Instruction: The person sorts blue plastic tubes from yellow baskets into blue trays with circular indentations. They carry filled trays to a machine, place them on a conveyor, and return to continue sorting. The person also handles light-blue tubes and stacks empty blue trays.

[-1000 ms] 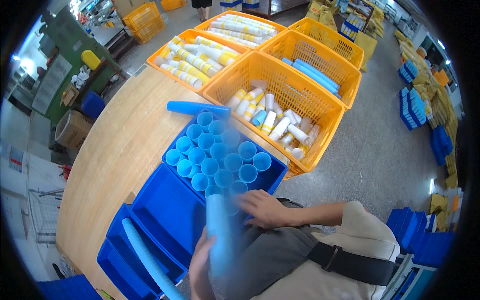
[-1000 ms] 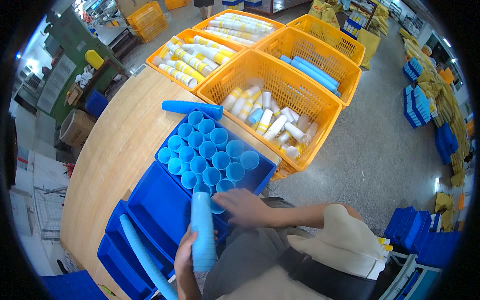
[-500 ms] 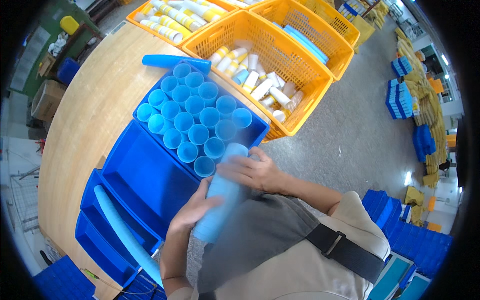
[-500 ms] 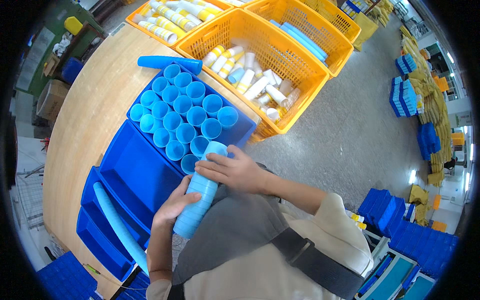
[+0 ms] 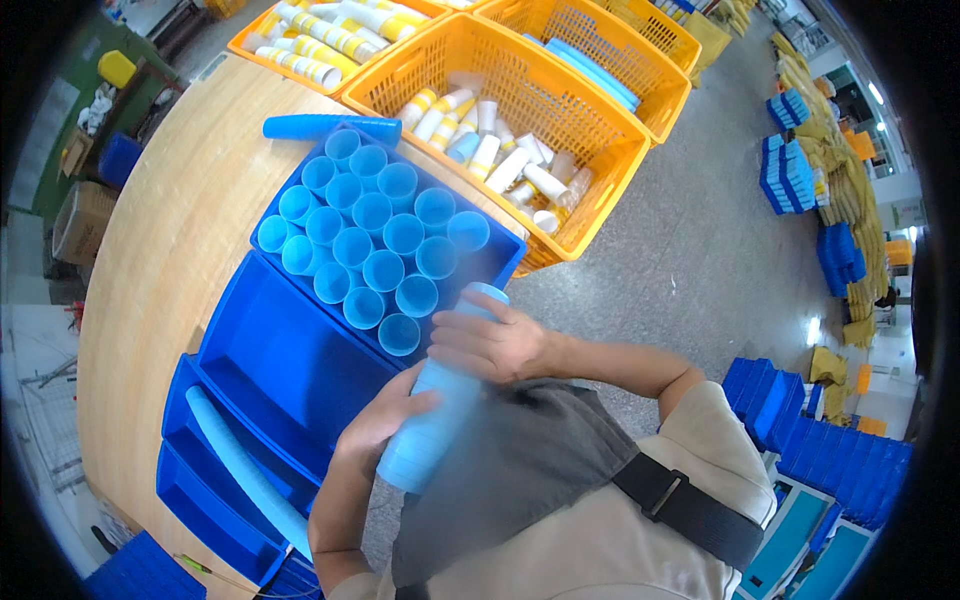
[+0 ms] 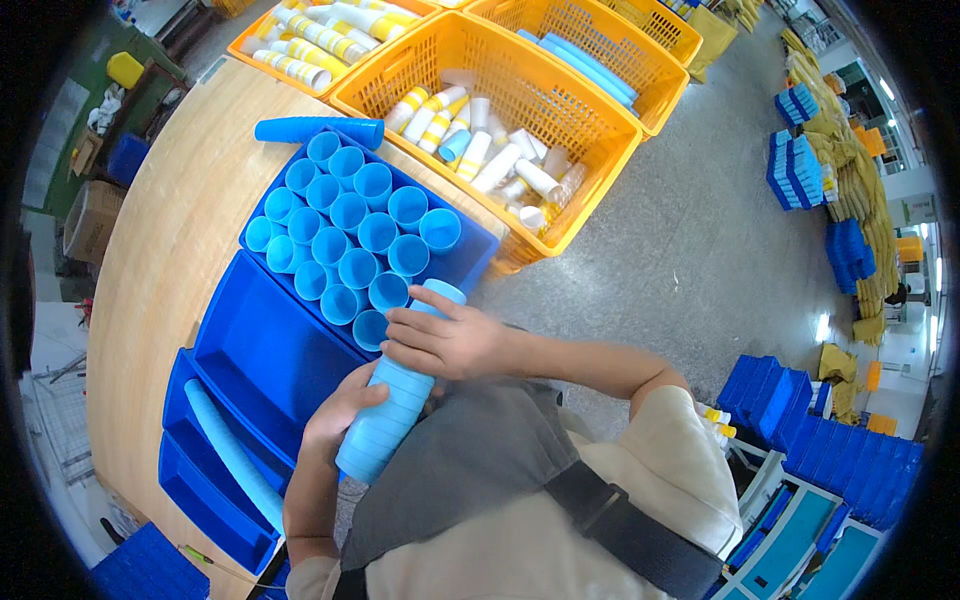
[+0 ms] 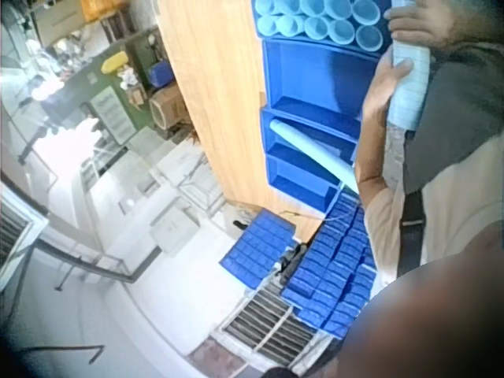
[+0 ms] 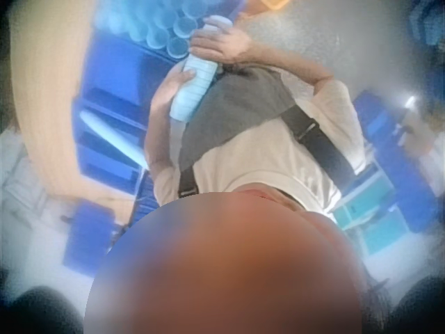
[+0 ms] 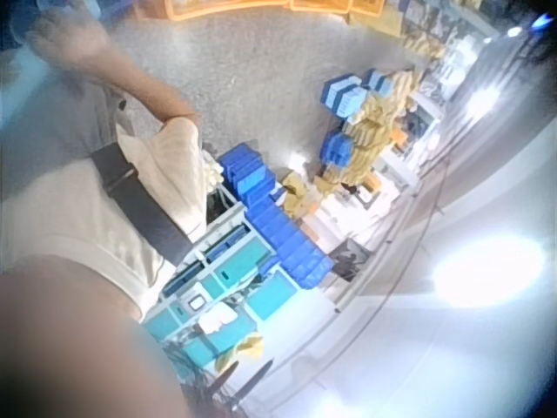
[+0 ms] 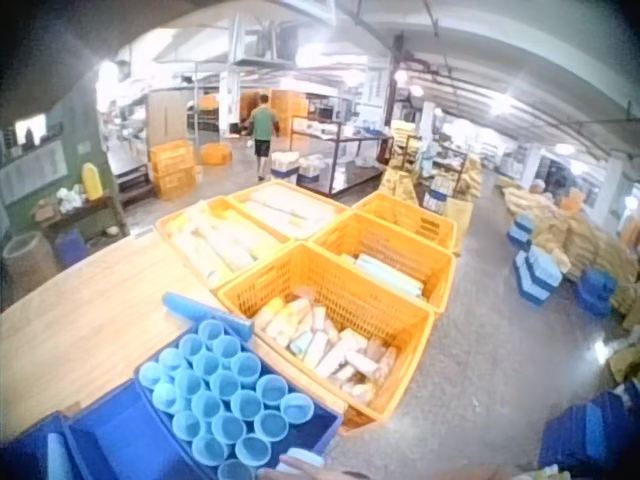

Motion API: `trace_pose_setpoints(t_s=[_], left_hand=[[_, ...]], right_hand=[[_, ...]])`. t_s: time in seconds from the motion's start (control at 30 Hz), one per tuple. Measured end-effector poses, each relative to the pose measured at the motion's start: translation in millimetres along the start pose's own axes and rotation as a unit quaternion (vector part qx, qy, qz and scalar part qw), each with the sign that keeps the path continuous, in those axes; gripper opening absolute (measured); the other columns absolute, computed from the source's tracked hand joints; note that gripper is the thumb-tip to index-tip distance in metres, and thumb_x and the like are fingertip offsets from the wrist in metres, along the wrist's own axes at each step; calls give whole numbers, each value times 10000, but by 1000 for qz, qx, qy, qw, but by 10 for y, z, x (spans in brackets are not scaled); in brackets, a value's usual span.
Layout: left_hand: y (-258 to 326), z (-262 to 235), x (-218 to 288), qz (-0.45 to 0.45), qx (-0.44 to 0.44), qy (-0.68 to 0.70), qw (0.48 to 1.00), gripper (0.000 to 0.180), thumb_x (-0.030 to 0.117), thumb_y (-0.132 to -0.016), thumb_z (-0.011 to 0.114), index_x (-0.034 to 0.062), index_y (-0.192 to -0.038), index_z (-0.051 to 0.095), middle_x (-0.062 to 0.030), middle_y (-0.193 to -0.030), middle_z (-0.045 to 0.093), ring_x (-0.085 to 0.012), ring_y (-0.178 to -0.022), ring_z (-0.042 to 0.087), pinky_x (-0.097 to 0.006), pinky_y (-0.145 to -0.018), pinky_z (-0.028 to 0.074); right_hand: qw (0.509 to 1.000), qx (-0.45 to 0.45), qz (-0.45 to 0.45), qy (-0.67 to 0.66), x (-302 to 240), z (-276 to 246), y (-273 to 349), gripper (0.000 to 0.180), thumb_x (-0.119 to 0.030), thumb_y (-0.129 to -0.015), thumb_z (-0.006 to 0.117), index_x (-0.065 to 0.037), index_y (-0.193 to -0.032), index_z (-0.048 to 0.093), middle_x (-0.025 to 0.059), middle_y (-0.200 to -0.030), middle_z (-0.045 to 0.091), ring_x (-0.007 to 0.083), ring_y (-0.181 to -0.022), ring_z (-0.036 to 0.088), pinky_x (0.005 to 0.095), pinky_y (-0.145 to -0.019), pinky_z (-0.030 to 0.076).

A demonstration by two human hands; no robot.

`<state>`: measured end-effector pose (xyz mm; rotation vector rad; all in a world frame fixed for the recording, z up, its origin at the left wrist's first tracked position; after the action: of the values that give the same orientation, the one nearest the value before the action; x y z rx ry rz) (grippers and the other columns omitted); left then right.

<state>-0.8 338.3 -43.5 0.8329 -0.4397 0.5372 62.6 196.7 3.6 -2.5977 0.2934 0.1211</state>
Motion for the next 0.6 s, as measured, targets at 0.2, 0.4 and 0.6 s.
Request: trace_pose_setpoints(t_s=[0.2, 0.4, 0.6], left_hand=[[324, 185, 148, -2, 149, -548, 823, 997, 324, -760, 818, -29, -1500, 251, -321, -1343, 531, -390, -1268, 551, -459, -1062, 423], [361, -91, 129, 16, 109, -297, 949, 854, 418, -790, 788, -62, -1395, 423, -240, -1205, 605, -324, -1121, 625, -407, -934, 504], [11, -370, -142, 15, 93, -33, 995, 874, 440, -823, 770, -61, -1423, 379, -220, -1102, 659, -281, -939, 696, -397, -831, 576]], right_hand=[[996, -88, 23, -20, 478, -54, 105, 295, -169, -810, 666, -59, -1084, 656, 100, -998, 701, 264, -897, 690, 401, -791, 558], [773, 66, 498, -388, 1459, -118, 726, 590, -288, -918, 694, -59, -1390, 423, 136, -1221, 605, 253, -1110, 620, 392, -926, 522], [925, 22, 367, -98, 1303, 278, 595, 865, -155, -702, 873, -36, -1425, 413, 227, -1353, 526, 392, -1278, 514, 487, -1097, 400]])
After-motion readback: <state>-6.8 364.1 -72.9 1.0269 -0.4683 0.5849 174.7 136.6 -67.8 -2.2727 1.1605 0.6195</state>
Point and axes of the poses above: each hand's wrist, its own y-axis away from the middle knuckle, its own z-axis out of the palm, x = y × z, the point moved 6 cm from there along -y, towards the middle knuckle
